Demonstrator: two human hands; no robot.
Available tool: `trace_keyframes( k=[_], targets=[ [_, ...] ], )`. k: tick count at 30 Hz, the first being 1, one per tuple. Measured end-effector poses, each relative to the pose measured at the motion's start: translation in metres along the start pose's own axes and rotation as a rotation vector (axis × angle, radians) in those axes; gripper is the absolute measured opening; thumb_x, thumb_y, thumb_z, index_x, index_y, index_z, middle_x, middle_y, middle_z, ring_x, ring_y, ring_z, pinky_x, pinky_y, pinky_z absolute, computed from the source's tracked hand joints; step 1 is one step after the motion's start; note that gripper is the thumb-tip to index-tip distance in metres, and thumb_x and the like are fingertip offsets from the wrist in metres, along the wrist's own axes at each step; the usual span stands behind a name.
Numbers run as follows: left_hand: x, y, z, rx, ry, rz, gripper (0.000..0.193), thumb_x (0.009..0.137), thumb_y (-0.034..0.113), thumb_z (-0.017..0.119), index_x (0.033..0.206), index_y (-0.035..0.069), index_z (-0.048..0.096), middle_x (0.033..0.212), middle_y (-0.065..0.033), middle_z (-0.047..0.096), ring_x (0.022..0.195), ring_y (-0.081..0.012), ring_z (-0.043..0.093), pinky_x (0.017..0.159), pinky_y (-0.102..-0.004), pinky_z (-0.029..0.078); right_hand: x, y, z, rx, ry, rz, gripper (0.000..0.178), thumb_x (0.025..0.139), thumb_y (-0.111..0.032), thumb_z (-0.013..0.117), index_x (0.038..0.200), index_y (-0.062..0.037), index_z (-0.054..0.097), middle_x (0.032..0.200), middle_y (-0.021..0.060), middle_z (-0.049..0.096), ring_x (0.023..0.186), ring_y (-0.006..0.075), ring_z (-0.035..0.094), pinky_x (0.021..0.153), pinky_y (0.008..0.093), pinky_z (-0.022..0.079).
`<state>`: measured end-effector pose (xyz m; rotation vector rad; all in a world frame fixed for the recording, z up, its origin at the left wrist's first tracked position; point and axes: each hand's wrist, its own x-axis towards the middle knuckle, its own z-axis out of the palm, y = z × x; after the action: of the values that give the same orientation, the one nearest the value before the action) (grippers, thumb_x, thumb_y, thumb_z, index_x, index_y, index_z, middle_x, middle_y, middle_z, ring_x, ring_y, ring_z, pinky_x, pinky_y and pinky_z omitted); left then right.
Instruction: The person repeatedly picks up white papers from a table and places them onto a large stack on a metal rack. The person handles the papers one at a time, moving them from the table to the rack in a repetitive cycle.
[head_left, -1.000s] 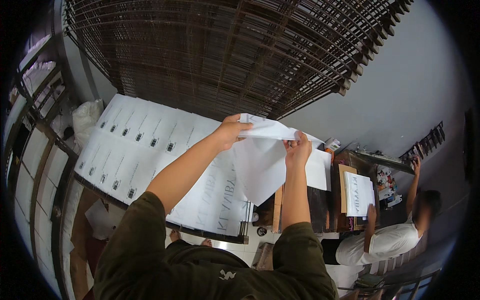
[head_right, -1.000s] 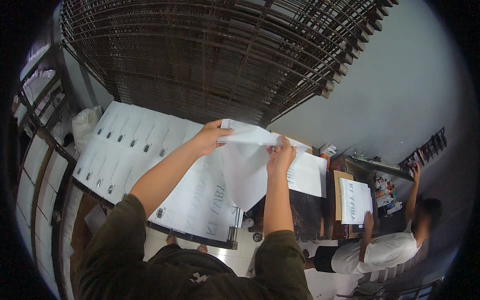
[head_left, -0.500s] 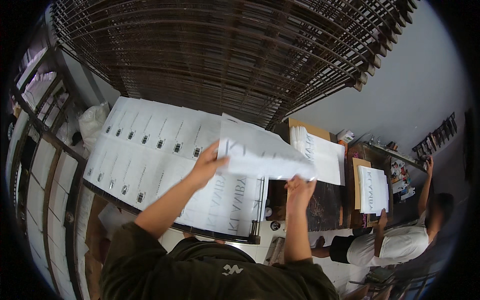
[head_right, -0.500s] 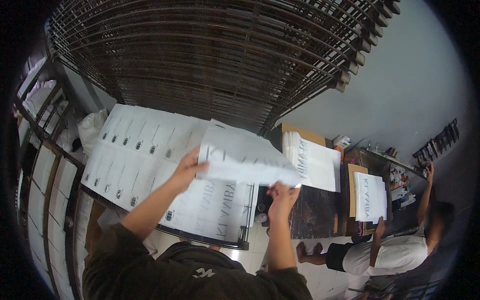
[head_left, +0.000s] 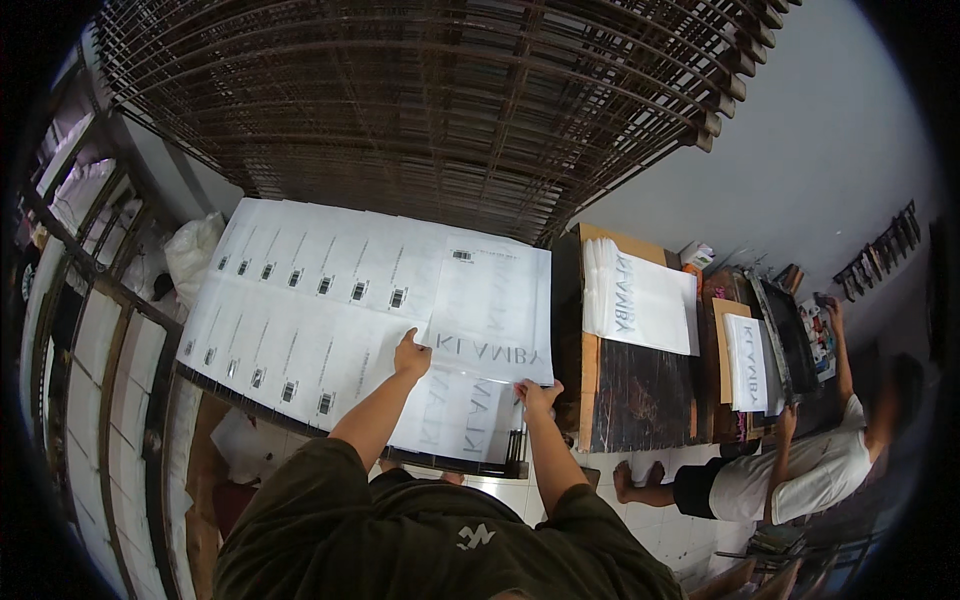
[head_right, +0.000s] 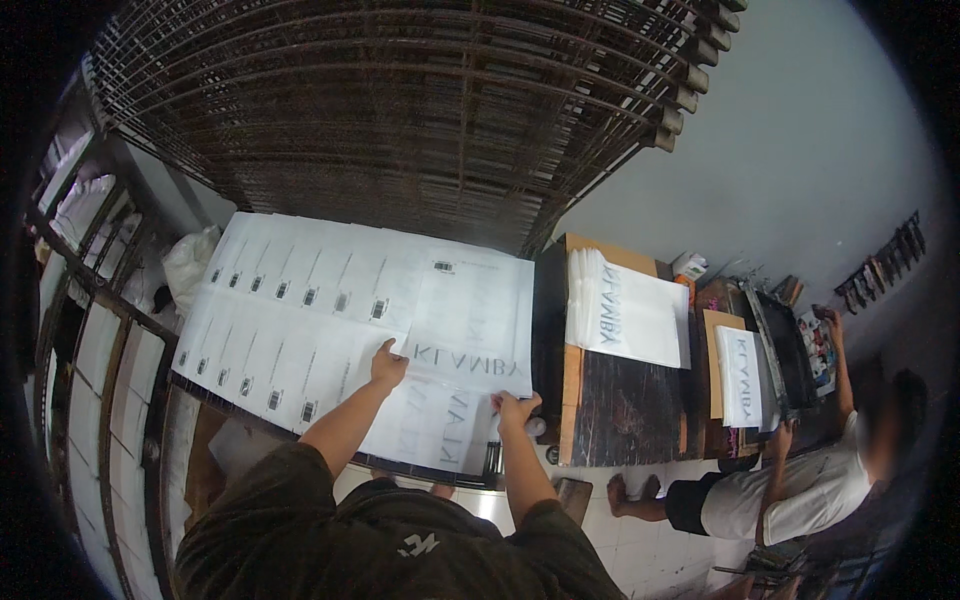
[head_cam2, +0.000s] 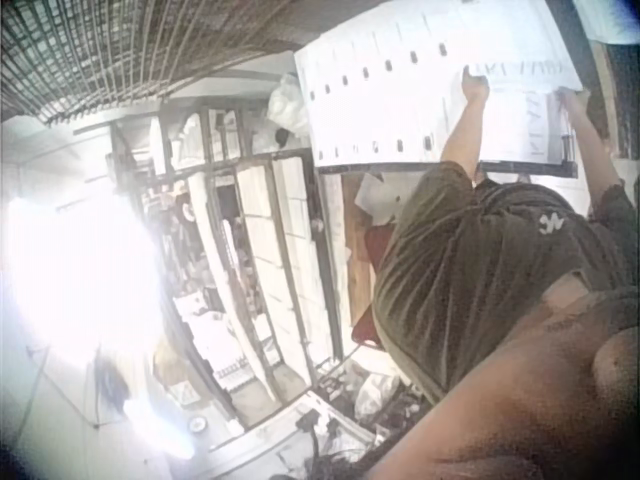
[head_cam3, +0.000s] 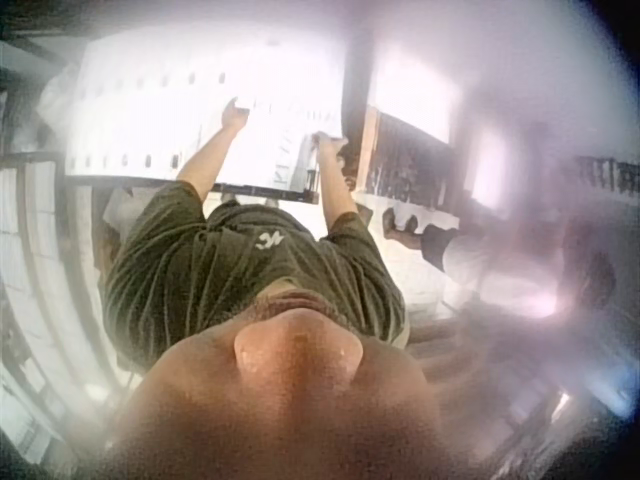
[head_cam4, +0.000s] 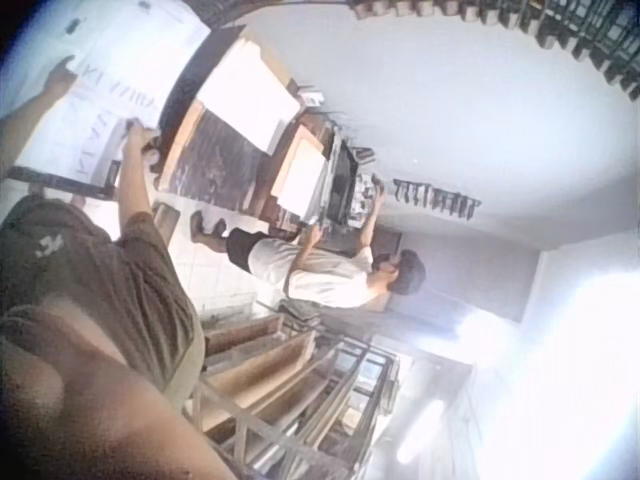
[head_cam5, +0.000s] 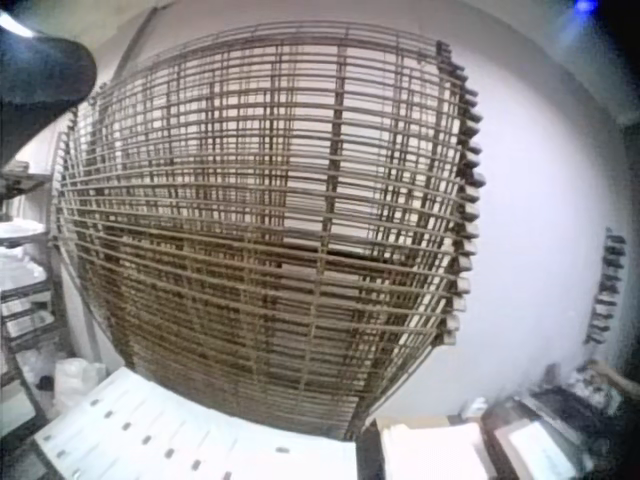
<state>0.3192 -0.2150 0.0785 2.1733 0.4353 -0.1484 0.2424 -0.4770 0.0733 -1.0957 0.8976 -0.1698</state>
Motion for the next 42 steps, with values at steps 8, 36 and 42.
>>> trace_keyframes(
  k=[8,36,42],
  targets=[
    [0.009,0.007,-0.001,0.017,0.033,-0.025,0.058,0.072,0.016,0.065,0.125,0.010,0.044,0.087,-0.0072,0.067,0.087,-0.0254,0.062,0.079,-0.0370,0.049,0.018,0.012,-0.001,0.058,-0.034,0.015,0.073,0.073,0.009,0.052,0.127,-0.0133,0.009,0.095,0.0200,0.051,0.066,0.0251,0.061,0.056,0.0331,0.052],
    [-0.222,-0.071,-0.128,0.097,0.003,0.562,0.032,0.075,0.015,0.068,0.103,0.003,0.058,0.064,-0.0067,0.057,0.052,-0.0175,0.054,0.052,-0.0317,0.045,-0.025,-0.037,-0.163,-1.135,0.435,-0.620,0.058,0.072,-0.024,0.065,0.123,-0.0087,0.042,0.112,0.0176,0.050,0.101,0.0316,0.050,0.079,0.0475,0.042],
    [-0.279,-0.227,-0.142,0.536,-0.130,0.137,0.030,0.079,0.023,0.064,0.100,0.003,0.060,0.069,-0.0107,0.060,0.059,-0.0230,0.058,0.056,-0.0338,0.046,-0.027,-0.022,-0.209,-1.405,0.333,-0.536,0.062,0.072,-0.040,0.060,0.125,-0.0134,0.043,0.138,0.0189,0.030,0.127,0.0363,0.029,0.094,0.0557,0.030]
  ],
)
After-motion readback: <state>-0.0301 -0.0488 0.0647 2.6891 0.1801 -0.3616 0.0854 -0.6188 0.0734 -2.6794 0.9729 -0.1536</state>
